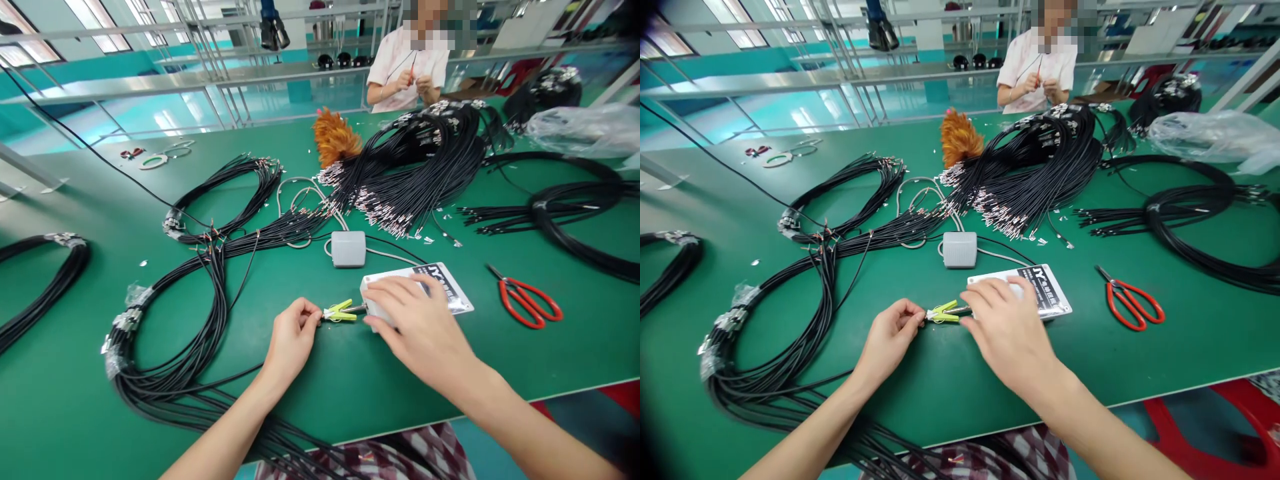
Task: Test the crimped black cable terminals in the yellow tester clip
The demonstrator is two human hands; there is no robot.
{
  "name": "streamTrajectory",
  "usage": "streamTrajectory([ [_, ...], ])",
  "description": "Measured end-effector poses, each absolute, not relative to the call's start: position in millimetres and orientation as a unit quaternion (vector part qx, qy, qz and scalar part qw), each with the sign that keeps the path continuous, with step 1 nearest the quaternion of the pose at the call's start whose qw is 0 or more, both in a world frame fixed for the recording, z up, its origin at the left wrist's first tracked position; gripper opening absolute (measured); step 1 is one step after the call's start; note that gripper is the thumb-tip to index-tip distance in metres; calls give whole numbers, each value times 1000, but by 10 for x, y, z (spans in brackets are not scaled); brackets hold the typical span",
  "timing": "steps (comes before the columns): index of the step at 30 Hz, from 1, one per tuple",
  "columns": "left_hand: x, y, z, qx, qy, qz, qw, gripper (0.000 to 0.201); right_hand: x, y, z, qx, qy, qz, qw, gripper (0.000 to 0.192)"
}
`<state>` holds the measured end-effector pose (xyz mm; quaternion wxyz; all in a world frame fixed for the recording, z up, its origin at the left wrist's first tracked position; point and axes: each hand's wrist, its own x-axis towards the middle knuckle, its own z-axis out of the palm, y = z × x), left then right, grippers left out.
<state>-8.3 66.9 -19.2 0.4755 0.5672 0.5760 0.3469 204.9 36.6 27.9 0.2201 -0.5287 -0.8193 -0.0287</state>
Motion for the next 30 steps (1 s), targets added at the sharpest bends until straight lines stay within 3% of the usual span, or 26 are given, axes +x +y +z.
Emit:
streamTrajectory([
  [4,-83,666,-182,569,574,349,474,14,2354,-17,133,-561,-754,-73,334,14],
  [20,-466,633,-170,587,595,378,398,17,2280,-189,-245,-528,-741,-89,406,15],
  [23,-735,885,-33,587,613,417,326,16,2254,-314,-319,-490,-774,-47,397,21],
  [27,-1249,1502,106,548,680,473,112,24,2204,-414,-432,-486,-789,14,376,23],
  [30,-1500,1845,96,548,718,428,28,24,2190,-415,-474,-503,-776,36,379,21],
])
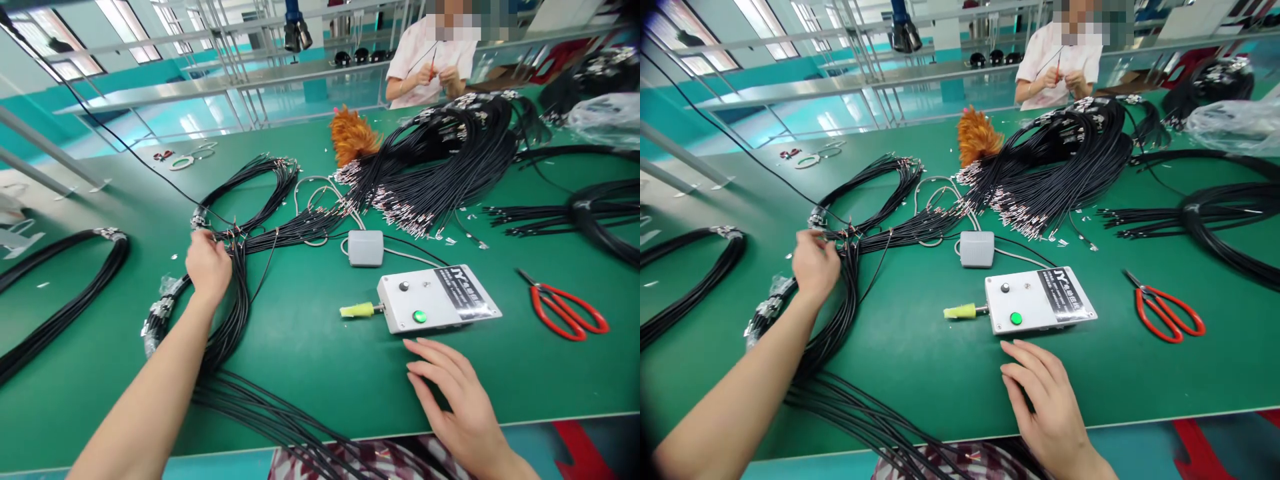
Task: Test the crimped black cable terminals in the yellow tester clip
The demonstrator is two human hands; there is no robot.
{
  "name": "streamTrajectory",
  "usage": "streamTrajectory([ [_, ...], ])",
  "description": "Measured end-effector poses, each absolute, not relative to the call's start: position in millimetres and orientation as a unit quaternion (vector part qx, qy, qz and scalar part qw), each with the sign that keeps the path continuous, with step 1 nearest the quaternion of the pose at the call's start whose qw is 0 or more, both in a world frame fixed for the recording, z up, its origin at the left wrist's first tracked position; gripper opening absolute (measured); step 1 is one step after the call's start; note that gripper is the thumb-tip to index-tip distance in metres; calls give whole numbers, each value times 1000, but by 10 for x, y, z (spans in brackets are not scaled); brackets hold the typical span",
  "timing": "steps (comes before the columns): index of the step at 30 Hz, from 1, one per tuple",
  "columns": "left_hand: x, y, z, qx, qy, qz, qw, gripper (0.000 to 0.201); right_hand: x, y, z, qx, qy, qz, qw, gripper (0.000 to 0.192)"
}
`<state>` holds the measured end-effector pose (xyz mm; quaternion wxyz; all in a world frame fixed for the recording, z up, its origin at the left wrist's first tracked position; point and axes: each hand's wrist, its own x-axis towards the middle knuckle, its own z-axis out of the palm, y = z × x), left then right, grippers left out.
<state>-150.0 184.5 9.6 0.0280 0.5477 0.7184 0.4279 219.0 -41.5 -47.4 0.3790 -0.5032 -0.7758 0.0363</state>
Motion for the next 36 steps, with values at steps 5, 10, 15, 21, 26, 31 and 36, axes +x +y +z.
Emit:
streamTrajectory([
  [5,-1464,1534,121,629,701,336,7,19,2200,-395,-480,-502,-772,54,386,22],
  [10,-1304,406,252,844,499,69,184,12,2196,-397,-482,-493,-778,72,383,22],
  [15,-1258,19,325,856,441,-156,219,29,2200,-391,-475,-490,-776,91,386,22],
  [21,-1199,192,431,819,463,-103,323,22,2174,-379,-402,-503,-754,132,401,21],
  [26,-555,67,462,768,457,17,450,15,2005,-329,-315,-524,-691,240,436,14],
  [31,20,27,423,731,427,127,517,7,1873,-315,-222,-519,-641,367,431,13],
  [36,9,57,267,703,440,170,532,17,1853,-341,-153,-533,-535,478,449,14],
])
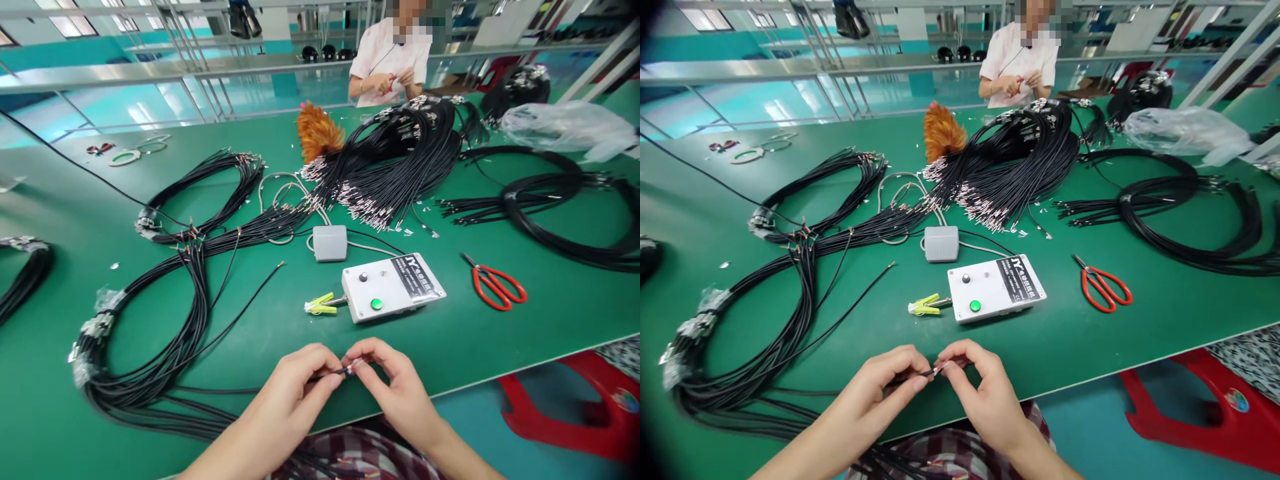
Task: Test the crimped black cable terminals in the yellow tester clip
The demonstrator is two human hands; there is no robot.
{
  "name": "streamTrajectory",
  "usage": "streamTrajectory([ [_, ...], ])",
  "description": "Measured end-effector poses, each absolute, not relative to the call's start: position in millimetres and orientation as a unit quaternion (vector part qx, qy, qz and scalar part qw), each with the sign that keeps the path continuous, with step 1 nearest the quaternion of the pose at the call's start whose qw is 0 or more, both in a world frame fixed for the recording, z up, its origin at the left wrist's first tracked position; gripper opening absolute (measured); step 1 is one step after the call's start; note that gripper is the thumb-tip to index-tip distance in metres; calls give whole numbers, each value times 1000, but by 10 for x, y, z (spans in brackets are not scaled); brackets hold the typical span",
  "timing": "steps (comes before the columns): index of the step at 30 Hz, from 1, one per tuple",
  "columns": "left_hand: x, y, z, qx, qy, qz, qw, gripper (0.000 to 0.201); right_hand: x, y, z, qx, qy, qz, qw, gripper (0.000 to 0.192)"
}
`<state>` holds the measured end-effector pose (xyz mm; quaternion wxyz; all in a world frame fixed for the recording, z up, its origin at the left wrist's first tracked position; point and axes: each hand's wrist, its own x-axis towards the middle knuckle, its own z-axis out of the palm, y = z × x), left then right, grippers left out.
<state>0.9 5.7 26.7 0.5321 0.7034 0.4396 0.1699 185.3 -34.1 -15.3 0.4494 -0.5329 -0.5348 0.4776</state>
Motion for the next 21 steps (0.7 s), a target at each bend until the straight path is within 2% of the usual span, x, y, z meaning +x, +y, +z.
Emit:
streamTrajectory([
  [4,16,50,162,667,457,203,553,18,1808,-315,-121,-500,-483,542,473,20],
  [8,56,44,153,629,479,229,568,19,1742,-272,-66,-547,-495,509,444,11],
  [11,34,50,195,587,498,255,585,22,1813,-319,11,-559,-526,515,382,15],
  [14,3,52,234,538,499,257,629,29,2003,-447,81,-503,-654,504,257,22],
  [17,-2,46,246,494,489,241,678,39,2161,-557,109,-485,-778,370,149,27],
  [19,4,38,241,478,485,236,693,43,2181,-568,116,-508,-782,327,155,14],
  [21,8,27,230,476,484,235,696,43,2130,-521,124,-533,-733,372,200,14],
])
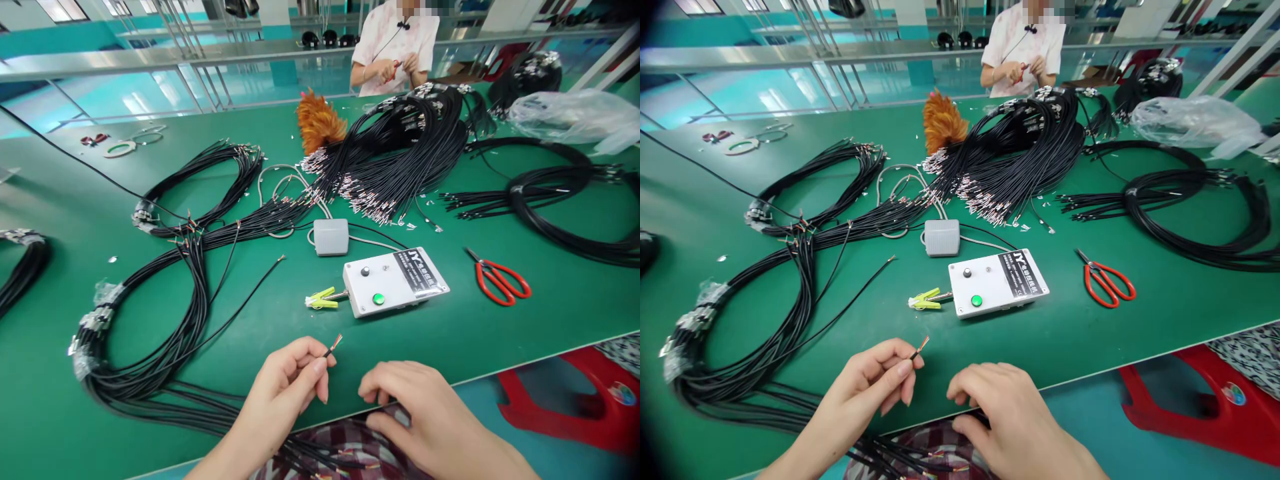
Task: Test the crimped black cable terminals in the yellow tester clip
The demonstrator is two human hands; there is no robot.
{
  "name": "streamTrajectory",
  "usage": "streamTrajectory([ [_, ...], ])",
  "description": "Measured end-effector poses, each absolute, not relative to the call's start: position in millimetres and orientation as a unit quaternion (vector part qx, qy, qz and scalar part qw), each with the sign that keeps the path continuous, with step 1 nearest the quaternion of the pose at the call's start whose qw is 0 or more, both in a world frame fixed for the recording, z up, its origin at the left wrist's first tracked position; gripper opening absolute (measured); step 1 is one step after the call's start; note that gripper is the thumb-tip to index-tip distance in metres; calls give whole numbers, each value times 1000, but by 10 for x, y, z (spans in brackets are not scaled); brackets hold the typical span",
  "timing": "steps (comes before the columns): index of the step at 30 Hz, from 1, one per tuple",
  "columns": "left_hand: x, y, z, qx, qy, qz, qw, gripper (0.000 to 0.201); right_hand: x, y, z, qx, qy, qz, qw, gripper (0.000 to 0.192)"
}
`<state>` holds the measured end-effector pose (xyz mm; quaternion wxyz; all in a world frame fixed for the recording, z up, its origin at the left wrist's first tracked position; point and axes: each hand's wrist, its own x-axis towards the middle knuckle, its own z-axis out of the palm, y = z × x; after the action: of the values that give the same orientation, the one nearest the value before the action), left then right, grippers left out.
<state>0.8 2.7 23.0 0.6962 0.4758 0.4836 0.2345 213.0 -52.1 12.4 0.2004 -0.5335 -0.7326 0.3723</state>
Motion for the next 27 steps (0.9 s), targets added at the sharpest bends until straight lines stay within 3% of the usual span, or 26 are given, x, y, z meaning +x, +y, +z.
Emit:
streamTrajectory([
  [4,5,-7,221,508,483,246,669,30,1961,-347,135,-576,-576,491,309,6],
  [8,21,-54,245,559,501,285,596,16,1901,-247,133,-533,-463,606,366,21],
  [12,56,-108,252,647,499,317,481,18,1910,-240,112,-467,-389,678,413,27],
  [19,74,-152,189,755,454,349,320,15,1763,-247,46,-426,-283,723,465,28],
  [27,76,-167,138,728,478,349,345,16,1703,-340,-60,-428,-259,711,494,27],
])
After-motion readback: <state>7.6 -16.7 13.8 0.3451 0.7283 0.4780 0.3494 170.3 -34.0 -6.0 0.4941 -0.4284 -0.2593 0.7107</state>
